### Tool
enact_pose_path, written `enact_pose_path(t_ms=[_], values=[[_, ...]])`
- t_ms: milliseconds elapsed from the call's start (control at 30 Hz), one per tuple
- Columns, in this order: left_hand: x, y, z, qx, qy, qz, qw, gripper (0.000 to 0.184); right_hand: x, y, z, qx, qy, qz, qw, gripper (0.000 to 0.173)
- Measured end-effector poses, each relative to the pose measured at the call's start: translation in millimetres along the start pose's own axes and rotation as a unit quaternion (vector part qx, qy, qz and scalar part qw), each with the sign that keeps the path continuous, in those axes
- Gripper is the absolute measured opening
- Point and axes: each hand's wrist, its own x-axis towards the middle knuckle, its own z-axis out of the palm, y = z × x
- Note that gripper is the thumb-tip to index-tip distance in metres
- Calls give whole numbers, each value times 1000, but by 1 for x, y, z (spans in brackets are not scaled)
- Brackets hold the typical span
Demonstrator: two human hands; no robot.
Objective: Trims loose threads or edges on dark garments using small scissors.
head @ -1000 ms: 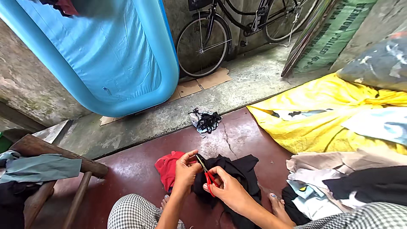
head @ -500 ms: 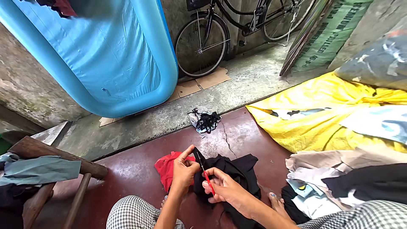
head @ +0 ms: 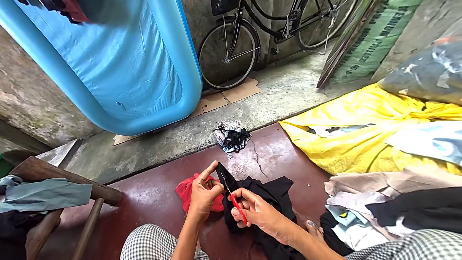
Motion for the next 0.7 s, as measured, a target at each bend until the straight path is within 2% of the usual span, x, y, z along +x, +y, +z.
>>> enact_pose_path(t_ms=[167,433,600,700], values=[[2,4,-3,12,-4,6,1000,75,-2,-5,4,5,9,8,1000,44],[-5,4,2,20,-29,4,999,75,-2,-9,3,3,-4,7,1000,52],[-4,4,1,22,-23,13,999,74,-2,-9,7,26,13,-4,1000,42],[-6,3,4,18,-28,14,999,74,-3,-12,6,31,1,5,1000,44]])
